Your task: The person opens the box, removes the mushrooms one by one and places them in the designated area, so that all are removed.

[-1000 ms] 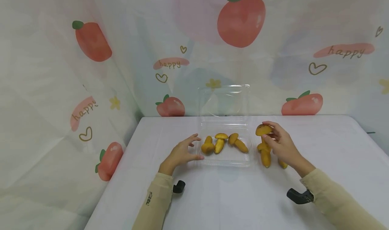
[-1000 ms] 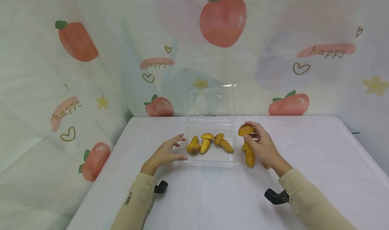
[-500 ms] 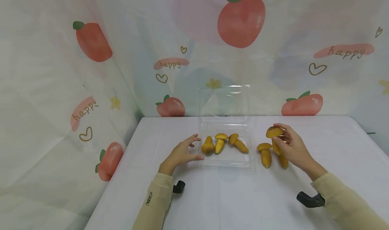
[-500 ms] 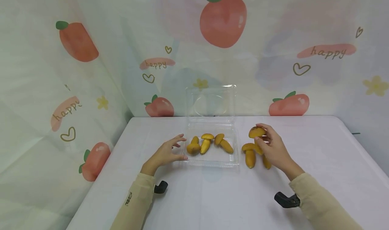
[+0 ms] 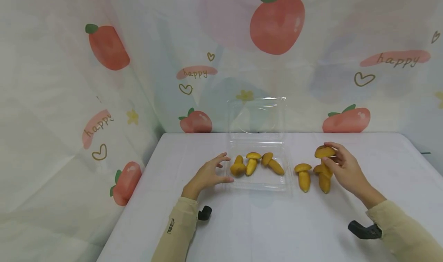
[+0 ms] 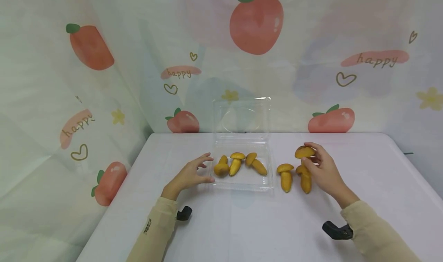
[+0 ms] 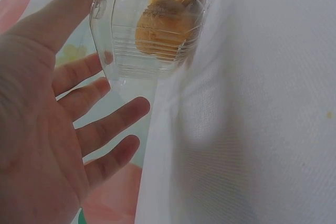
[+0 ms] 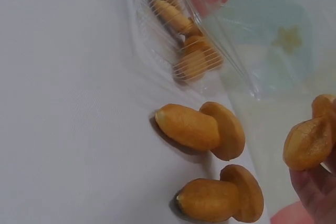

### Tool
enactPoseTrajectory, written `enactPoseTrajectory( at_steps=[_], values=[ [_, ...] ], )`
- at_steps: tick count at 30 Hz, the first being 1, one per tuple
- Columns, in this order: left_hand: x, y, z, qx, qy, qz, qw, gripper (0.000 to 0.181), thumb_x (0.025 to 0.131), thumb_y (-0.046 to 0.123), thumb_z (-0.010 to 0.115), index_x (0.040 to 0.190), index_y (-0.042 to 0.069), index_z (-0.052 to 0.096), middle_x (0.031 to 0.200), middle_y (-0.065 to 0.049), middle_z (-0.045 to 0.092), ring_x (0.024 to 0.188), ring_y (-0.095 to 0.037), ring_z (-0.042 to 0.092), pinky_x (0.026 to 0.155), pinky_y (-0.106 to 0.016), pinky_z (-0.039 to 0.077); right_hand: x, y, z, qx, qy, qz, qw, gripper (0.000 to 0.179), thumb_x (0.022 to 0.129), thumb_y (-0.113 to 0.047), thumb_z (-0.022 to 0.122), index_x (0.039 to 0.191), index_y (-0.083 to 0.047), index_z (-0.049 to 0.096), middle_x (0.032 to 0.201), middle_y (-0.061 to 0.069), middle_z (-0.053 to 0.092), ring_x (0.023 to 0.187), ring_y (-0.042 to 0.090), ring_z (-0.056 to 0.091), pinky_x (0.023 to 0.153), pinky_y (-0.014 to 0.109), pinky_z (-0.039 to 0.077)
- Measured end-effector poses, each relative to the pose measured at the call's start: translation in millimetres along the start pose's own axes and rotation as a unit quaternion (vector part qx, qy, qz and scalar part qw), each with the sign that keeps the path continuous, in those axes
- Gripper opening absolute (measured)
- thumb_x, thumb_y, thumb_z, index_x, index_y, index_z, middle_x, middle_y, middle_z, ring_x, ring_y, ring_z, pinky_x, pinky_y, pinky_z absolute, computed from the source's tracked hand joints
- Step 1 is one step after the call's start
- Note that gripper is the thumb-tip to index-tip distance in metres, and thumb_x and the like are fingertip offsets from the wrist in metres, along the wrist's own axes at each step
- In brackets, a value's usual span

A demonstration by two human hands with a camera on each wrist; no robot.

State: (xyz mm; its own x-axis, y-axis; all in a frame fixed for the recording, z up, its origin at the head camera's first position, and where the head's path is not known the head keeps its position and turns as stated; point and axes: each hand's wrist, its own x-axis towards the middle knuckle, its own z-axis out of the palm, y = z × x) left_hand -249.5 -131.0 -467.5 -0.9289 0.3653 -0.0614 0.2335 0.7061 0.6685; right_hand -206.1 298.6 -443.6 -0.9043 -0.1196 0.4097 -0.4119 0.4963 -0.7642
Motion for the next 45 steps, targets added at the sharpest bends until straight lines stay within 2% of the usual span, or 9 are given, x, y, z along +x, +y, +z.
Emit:
enactPoseTrajectory(
  at_steps=[10,16,23,33,45],
  values=[
    [-1.2,0.6,-0.2,0.001,0.002,-0.005,1.0,0.076,0.08,0.042,0.085,0.147,0.024,0.052,0.166,0.011,0.032,0.13,-0.026,0.057,0.108,-0.055,0.048,-5.9,11,-10,-0.018,0.011,0.016,0.9997,0.046,0.102,-0.005,0.057,0.143,0.008,0.04,0.111,-0.035,0.053,0.091,-0.016,0.055,0.075,0.002,0.048],
    [-1.4,-0.4,-0.4,0.002,0.004,-0.001,1.0,0.077,0.08,0.041,0.085,0.147,0.022,0.052,0.166,0.01,0.032,0.13,-0.027,0.058,0.107,-0.054,0.049,-10.3,19,-16,-0.044,0.012,0.039,0.9982,0.047,0.102,-0.006,0.056,0.144,0.008,0.038,0.108,-0.039,0.049,0.088,-0.018,0.053,0.071,0.003,0.048],
    [-0.5,-1.2,-0.2,0.001,0.003,-0.003,1.0,0.076,0.081,0.042,0.085,0.147,0.023,0.052,0.166,0.011,0.032,0.13,-0.026,0.057,0.107,-0.054,0.049,-15.8,25,-22,-0.056,0.005,0.065,0.9963,0.047,0.103,-0.007,0.055,0.144,0.008,0.037,0.106,-0.036,0.046,0.085,-0.017,0.053,0.069,0.005,0.049],
    [0.4,-3.1,0.6,-0.001,0.004,0.0,1.0,0.076,0.08,0.043,0.085,0.146,0.024,0.052,0.166,0.011,0.031,0.129,-0.026,0.058,0.107,-0.054,0.049,-22.4,34,-26,-0.056,0.007,0.049,0.9972,0.046,0.101,-0.004,0.057,0.141,0.011,0.038,0.108,-0.041,0.046,0.083,-0.015,0.053,0.068,0.004,0.048],
    [0.3,-3.1,0.8,-0.001,0.004,0.006,1.0,0.075,0.081,0.043,0.085,0.146,0.024,0.052,0.166,0.01,0.032,0.128,-0.026,0.058,0.106,-0.053,0.049,-27.0,43,-31,-0.069,0.002,0.077,0.9947,0.045,0.102,-0.006,0.056,0.141,0.009,0.039,0.1,-0.042,0.045,0.083,-0.021,0.052,0.068,0.002,0.046]
  ],
)
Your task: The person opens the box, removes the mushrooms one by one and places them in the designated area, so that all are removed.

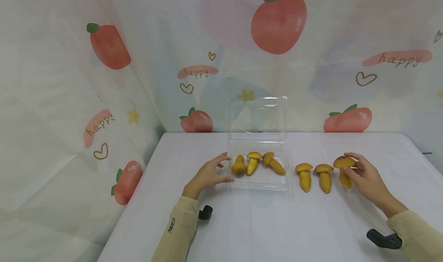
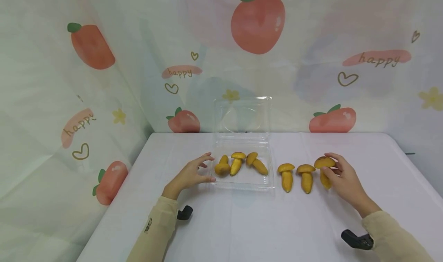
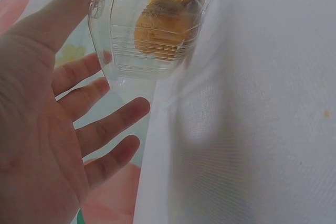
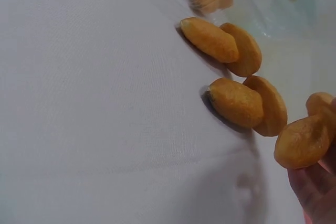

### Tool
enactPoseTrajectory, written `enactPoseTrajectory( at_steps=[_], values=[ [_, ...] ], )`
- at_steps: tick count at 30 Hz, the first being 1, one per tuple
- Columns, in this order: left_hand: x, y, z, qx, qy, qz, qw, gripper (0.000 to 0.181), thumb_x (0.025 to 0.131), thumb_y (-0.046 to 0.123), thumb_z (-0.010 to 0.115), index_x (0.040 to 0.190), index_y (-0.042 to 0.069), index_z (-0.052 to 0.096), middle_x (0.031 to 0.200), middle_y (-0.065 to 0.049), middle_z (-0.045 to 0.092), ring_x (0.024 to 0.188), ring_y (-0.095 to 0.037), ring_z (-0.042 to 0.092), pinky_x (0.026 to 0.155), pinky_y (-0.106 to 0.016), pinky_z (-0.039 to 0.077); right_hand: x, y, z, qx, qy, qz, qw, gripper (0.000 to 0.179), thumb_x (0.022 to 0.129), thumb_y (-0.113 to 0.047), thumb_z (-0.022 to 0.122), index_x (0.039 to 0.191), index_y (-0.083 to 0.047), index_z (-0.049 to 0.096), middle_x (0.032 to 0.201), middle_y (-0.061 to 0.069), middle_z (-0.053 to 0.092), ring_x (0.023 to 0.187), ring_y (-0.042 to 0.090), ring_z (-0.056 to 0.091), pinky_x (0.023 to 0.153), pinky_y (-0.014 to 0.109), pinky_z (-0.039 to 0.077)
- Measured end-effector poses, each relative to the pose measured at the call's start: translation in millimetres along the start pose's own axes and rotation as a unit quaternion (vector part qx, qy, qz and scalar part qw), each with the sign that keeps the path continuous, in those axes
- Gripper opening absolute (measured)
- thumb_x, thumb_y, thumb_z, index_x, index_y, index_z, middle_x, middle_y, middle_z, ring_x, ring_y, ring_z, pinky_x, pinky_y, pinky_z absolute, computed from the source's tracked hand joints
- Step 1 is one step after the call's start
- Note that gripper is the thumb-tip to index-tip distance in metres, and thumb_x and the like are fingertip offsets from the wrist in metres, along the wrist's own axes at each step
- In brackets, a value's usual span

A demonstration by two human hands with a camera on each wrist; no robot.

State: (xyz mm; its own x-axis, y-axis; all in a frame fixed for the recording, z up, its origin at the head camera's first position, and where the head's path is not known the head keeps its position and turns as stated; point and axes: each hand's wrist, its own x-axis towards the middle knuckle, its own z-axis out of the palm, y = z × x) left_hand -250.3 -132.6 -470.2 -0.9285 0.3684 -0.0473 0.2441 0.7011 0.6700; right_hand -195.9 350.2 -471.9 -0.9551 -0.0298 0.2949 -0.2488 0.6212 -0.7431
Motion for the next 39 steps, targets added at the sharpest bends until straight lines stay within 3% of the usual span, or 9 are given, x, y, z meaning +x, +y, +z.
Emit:
enactPoseTrajectory(
  at_steps=[15,21,27,30,39],
  values=[
    [-2.7,3.3,-1.2,0.005,-0.008,-0.011,0.9999,0.077,0.081,0.044,0.084,0.148,0.024,0.051,0.167,0.011,0.031,0.13,-0.025,0.058,0.109,-0.053,0.048,-3.7,14,-4,-0.004,-0.024,0.04,0.9989,0.049,0.105,-0.019,0.054,0.143,0.009,0.038,0.104,-0.042,0.04,0.085,-0.024,0.047,0.069,0.0,0.046],
    [-2.6,3.1,-0.6,0.006,-0.005,-0.012,0.9999,0.076,0.081,0.045,0.084,0.147,0.025,0.052,0.167,0.01,0.031,0.13,-0.024,0.057,0.108,-0.052,0.049,-3.1,19,-6,-0.027,-0.052,0.068,0.996,0.052,0.106,-0.025,0.053,0.144,0.007,0.039,0.106,-0.027,0.051,0.082,-0.021,0.048,0.067,0.003,0.046],
    [-2.4,4.7,-0.8,0.01,-0.006,-0.013,0.9999,0.077,0.081,0.045,0.084,0.147,0.025,0.051,0.167,0.011,0.031,0.13,-0.024,0.057,0.108,-0.052,0.048,-4.2,27,-8,-0.01,-0.067,0.063,0.9957,0.049,0.106,-0.022,0.053,0.142,0.007,0.04,0.096,-0.039,0.05,0.075,-0.008,0.053,0.062,0.012,0.048],
    [-2.2,5.7,-1.2,0.012,-0.005,-0.015,0.9998,0.077,0.08,0.045,0.084,0.147,0.025,0.052,0.167,0.011,0.031,0.13,-0.024,0.058,0.108,-0.052,0.048,-4.0,30,-8,-0.008,-0.071,0.06,0.9956,0.046,0.106,-0.022,0.053,0.141,0.006,0.04,0.091,-0.037,0.054,0.072,-0.001,0.053,0.06,0.018,0.046],
    [-1.6,4.2,0.0,0.018,-0.002,-0.015,0.9997,0.077,0.08,0.046,0.084,0.147,0.024,0.052,0.166,0.01,0.031,0.129,-0.023,0.058,0.107,-0.051,0.049,-0.8,36,-4,-0.042,-0.081,0.075,0.993,0.052,0.107,-0.029,0.051,0.144,0.007,0.043,0.099,-0.041,0.041,0.079,-0.014,0.048,0.064,0.014,0.048]
  ],
)
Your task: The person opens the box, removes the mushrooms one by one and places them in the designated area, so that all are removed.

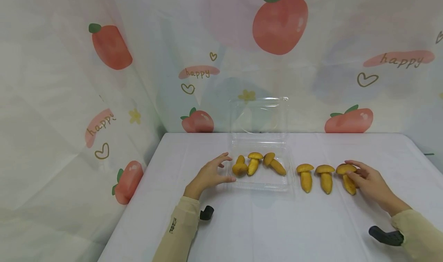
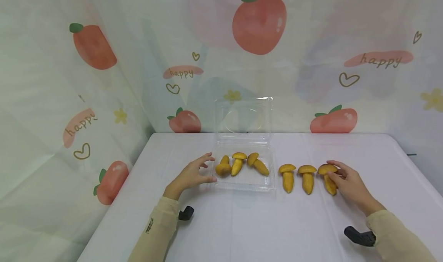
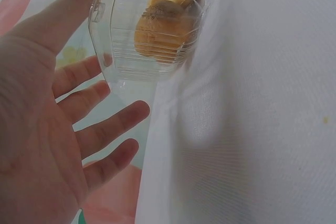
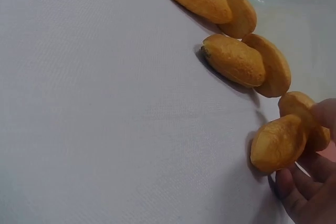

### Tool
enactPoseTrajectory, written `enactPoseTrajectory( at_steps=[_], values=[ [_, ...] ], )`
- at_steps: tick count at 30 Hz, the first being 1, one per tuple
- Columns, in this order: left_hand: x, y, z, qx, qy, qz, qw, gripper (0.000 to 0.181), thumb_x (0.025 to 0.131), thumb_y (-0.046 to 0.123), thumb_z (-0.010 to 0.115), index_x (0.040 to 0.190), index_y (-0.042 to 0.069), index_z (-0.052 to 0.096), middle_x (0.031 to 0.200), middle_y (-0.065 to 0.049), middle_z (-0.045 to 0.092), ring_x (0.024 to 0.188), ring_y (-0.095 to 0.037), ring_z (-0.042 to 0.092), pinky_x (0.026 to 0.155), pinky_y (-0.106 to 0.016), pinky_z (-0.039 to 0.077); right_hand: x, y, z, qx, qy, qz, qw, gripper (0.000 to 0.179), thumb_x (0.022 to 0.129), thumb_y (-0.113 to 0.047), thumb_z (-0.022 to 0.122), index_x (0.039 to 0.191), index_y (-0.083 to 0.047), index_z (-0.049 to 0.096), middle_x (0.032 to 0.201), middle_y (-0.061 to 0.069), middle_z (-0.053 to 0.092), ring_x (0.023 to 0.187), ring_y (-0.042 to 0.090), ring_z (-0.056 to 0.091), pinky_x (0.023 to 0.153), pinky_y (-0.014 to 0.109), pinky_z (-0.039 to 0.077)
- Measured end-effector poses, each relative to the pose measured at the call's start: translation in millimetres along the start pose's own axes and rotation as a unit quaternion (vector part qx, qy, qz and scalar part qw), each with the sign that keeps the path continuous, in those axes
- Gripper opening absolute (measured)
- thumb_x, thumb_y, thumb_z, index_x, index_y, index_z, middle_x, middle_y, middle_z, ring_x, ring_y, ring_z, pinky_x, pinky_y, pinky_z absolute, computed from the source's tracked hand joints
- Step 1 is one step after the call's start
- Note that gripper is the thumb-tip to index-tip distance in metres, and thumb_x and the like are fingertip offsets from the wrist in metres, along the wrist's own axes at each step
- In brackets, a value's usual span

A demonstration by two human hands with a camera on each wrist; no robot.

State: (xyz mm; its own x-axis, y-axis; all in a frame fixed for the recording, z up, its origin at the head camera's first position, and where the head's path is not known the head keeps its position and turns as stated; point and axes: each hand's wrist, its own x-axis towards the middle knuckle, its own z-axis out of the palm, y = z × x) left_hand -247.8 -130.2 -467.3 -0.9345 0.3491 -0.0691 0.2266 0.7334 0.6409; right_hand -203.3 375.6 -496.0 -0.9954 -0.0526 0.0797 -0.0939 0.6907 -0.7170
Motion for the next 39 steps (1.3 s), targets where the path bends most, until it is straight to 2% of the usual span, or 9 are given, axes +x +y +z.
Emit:
enactPoseTrajectory(
  at_steps=[4,7,14,25,28,30,32,35,39],
  values=[
    [-0.3,0.1,0.1,0.0,0.0,0.0,1.0,0.077,0.08,0.046,0.084,0.147,0.025,0.052,0.166,0.011,0.032,0.129,-0.023,0.058,0.107,-0.051,0.049,1.2,0.3,-0.5,-0.01,-0.004,0.01,0.9999,0.052,0.108,-0.03,0.049,0.144,0.007,0.042,0.117,-0.002,0.065,0.082,-0.023,0.04,0.064,0.013,0.048],
    [-0.1,0.3,0.0,0.001,-0.001,0.0,1.0,0.077,0.08,0.046,0.084,0.147,0.024,0.052,0.166,0.011,0.031,0.129,-0.023,0.058,0.108,-0.051,0.049,1.2,-0.7,-0.8,-0.016,-0.007,0.021,0.9996,0.053,0.108,-0.031,0.047,0.145,0.007,0.042,0.13,0.037,0.052,0.082,-0.025,0.035,0.064,0.013,0.048],
    [-0.2,1.1,-0.4,0.001,-0.002,-0.001,1.0,0.077,0.08,0.047,0.084,0.147,0.024,0.052,0.167,0.011,0.031,0.129,-0.023,0.058,0.108,-0.052,0.049,1.4,-0.3,-1.0,-0.019,-0.019,0.033,0.9991,0.056,0.109,-0.032,0.044,0.147,0.01,0.039,0.137,0.039,0.047,0.083,-0.024,0.03,0.066,0.004,0.041],
    [-0.2,0.6,-1.3,-0.004,-0.001,0.009,0.9999,0.076,0.081,0.044,0.084,0.147,0.021,0.052,0.167,0.006,0.032,0.128,-0.026,0.059,0.107,-0.053,0.048,2.3,-5.1,-2.5,-0.032,-0.02,0.052,0.9979,0.059,0.109,-0.036,0.042,0.147,0.01,0.039,0.138,0.039,0.046,0.093,-0.001,0.043,0.065,0.005,0.04],
    [0.5,-0.8,-0.9,-0.004,0.001,0.009,1.0,0.076,0.081,0.044,0.084,0.146,0.021,0.052,0.167,0.006,0.032,0.128,-0.025,0.059,0.107,-0.053,0.048,2.9,-6.8,-2.9,-0.028,-0.024,0.06,0.9975,0.06,0.109,-0.037,0.04,0.147,0.01,0.038,0.139,0.04,0.044,0.102,0.024,0.053,0.064,0.006,0.038],
    [1.1,-1.8,-0.4,-0.004,0.002,0.008,1.0,0.076,0.081,0.044,0.084,0.146,0.022,0.052,0.167,0.007,0.032,0.128,-0.025,0.059,0.107,-0.053,0.049,3.1,-7.0,-3.1,-0.028,-0.028,0.064,0.9972,0.061,0.11,-0.037,0.04,0.147,0.011,0.037,0.14,0.041,0.043,0.109,0.041,0.05,0.064,0.005,0.036],
    [1.4,-2.3,0.2,-0.006,0.002,0.006,1.0,0.076,0.081,0.044,0.084,0.146,0.023,0.052,0.167,0.008,0.032,0.128,-0.025,0.059,0.107,-0.053,0.048,3.5,-6.5,-3.1,-0.029,-0.029,0.066,0.997,0.061,0.109,-0.037,0.04,0.147,0.012,0.037,0.138,0.042,0.043,0.111,0.048,0.049,0.064,0.006,0.037],
    [1.6,-2.8,0.9,-0.007,0.002,0.006,1.0,0.076,0.081,0.044,0.084,0.146,0.023,0.052,0.167,0.009,0.032,0.128,-0.025,0.059,0.108,-0.054,0.048,4.1,-5.0,-3.1,-0.04,-0.027,0.072,0.9962,0.062,0.109,-0.038,0.04,0.146,0.012,0.038,0.135,0.042,0.046,0.108,0.047,0.051,0.067,0.014,0.042],
    [2.0,-3.3,0.8,-0.005,0.002,0.008,1.0,0.076,0.08,0.045,0.084,0.146,0.023,0.053,0.166,0.01,0.032,0.128,-0.025,0.059,0.108,-0.053,0.048,4.7,-4.1,-3.4,-0.043,-0.028,0.082,0.9953,0.062,0.109,-0.039,0.039,0.146,0.011,0.038,0.135,0.042,0.045,0.106,0.046,0.05,0.074,0.032,0.049]
  ],
)
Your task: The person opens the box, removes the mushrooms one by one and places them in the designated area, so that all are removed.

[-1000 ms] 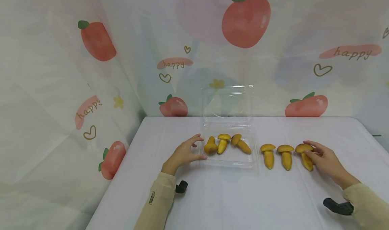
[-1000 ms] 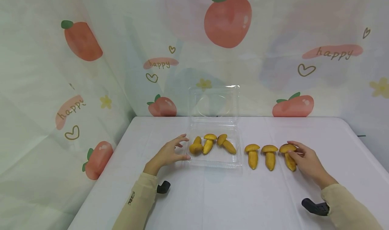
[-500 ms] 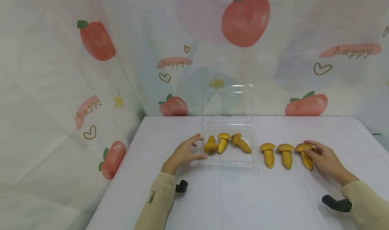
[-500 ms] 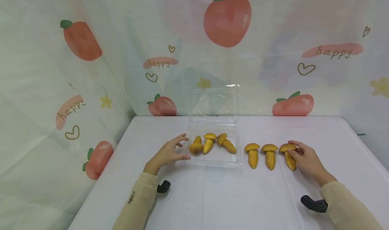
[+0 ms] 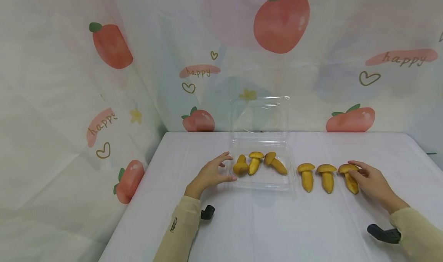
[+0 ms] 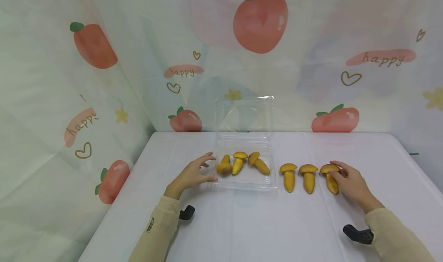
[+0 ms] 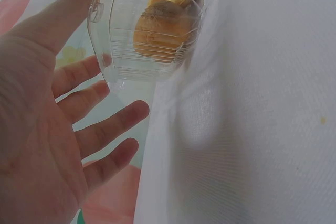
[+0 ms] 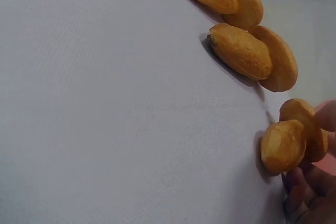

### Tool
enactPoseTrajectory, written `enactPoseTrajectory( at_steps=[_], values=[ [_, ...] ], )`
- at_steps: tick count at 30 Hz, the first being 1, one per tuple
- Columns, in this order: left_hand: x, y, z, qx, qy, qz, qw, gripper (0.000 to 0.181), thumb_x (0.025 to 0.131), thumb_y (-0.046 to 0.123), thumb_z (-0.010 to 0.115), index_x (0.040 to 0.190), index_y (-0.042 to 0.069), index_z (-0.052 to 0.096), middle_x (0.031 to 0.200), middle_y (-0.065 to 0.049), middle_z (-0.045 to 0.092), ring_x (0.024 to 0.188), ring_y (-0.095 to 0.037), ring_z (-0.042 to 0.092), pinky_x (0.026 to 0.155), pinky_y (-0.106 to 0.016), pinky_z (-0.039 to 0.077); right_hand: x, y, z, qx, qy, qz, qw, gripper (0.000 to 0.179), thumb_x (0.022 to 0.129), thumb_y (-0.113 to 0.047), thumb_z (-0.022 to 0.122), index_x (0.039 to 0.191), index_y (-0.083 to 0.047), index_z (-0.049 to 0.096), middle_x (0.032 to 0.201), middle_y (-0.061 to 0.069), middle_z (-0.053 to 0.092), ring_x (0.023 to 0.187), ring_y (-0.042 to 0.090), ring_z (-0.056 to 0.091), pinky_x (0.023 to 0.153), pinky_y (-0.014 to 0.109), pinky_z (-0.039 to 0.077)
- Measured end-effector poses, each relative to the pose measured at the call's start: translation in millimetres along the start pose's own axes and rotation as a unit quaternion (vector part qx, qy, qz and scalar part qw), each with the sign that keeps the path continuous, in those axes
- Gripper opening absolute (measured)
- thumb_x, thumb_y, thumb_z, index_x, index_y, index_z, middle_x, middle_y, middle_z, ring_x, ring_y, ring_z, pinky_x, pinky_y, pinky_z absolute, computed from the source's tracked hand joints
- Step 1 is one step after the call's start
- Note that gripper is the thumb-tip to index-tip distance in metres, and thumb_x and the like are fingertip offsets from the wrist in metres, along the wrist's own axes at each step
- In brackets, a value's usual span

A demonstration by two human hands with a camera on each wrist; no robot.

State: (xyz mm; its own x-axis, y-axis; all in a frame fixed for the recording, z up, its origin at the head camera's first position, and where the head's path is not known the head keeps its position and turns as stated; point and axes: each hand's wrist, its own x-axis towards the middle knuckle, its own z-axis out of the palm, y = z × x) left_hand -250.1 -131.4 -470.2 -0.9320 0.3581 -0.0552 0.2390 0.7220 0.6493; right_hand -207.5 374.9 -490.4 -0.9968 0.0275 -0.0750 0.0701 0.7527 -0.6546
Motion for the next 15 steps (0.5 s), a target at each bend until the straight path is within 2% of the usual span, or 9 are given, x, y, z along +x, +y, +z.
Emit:
enactPoseTrajectory(
  at_steps=[2,5,8,9,12,15],
  values=[
    [0.0,0.4,-0.2,0.0,-0.001,0.001,1.0,0.076,0.081,0.045,0.084,0.146,0.023,0.053,0.166,0.01,0.032,0.128,-0.025,0.059,0.108,-0.053,0.048,-0.4,0.2,-0.2,0.004,-0.001,0.003,1.0,0.062,0.109,-0.039,0.038,0.147,0.01,0.037,0.138,0.042,0.043,0.11,0.049,0.049,0.08,0.045,0.052],
    [-0.1,1.2,-0.6,0.001,-0.001,0.001,1.0,0.076,0.081,0.045,0.084,0.146,0.023,0.053,0.166,0.01,0.032,0.128,-0.025,0.059,0.108,-0.053,0.048,-1.3,-0.1,-0.5,0.014,-0.006,0.003,0.9999,0.062,0.11,-0.038,0.037,0.147,0.011,0.036,0.141,0.044,0.038,0.115,0.055,0.044,0.089,0.063,0.047],
    [-0.3,1.9,-0.9,0.003,-0.002,0.001,1.0,0.076,0.081,0.044,0.084,0.147,0.022,0.052,0.166,0.009,0.032,0.128,-0.025,0.059,0.108,-0.053,0.048,-1.5,-0.1,-0.4,0.002,0.002,-0.002,1.0,0.06,0.109,-0.037,0.039,0.146,0.011,0.038,0.136,0.043,0.043,0.108,0.049,0.049,0.08,0.047,0.054],
    [-0.4,2.2,-1.0,0.004,-0.002,0.0,1.0,0.076,0.081,0.043,0.084,0.147,0.022,0.052,0.167,0.009,0.032,0.128,-0.025,0.059,0.108,-0.053,0.048,-1.6,-0.2,-0.5,-0.003,0.006,-0.004,1.0,0.06,0.109,-0.036,0.039,0.146,0.011,0.039,0.134,0.043,0.045,0.105,0.047,0.05,0.076,0.039,0.054],
    [-0.4,2.7,-1.3,0.006,-0.002,0.0,1.0,0.076,0.081,0.043,0.084,0.147,0.021,0.052,0.167,0.007,0.032,0.128,-0.025,0.06,0.107,-0.053,0.049,-1.8,0.5,-0.9,-0.016,0.012,-0.007,0.9998,0.06,0.109,-0.036,0.041,0.146,0.011,0.039,0.129,0.043,0.049,0.1,0.043,0.053,0.068,0.025,0.047],
    [-0.9,3.1,-1.5,0.005,-0.002,-0.001,1.0,0.076,0.081,0.043,0.084,0.147,0.021,0.052,0.166,0.007,0.032,0.128,-0.026,0.06,0.106,-0.053,0.049,-2.5,1.2,-1.7,-0.015,0.011,-0.006,0.9998,0.062,0.109,-0.037,0.041,0.148,0.011,0.037,0.13,0.044,0.048,0.103,0.047,0.053,0.067,0.025,0.047]
  ],
)
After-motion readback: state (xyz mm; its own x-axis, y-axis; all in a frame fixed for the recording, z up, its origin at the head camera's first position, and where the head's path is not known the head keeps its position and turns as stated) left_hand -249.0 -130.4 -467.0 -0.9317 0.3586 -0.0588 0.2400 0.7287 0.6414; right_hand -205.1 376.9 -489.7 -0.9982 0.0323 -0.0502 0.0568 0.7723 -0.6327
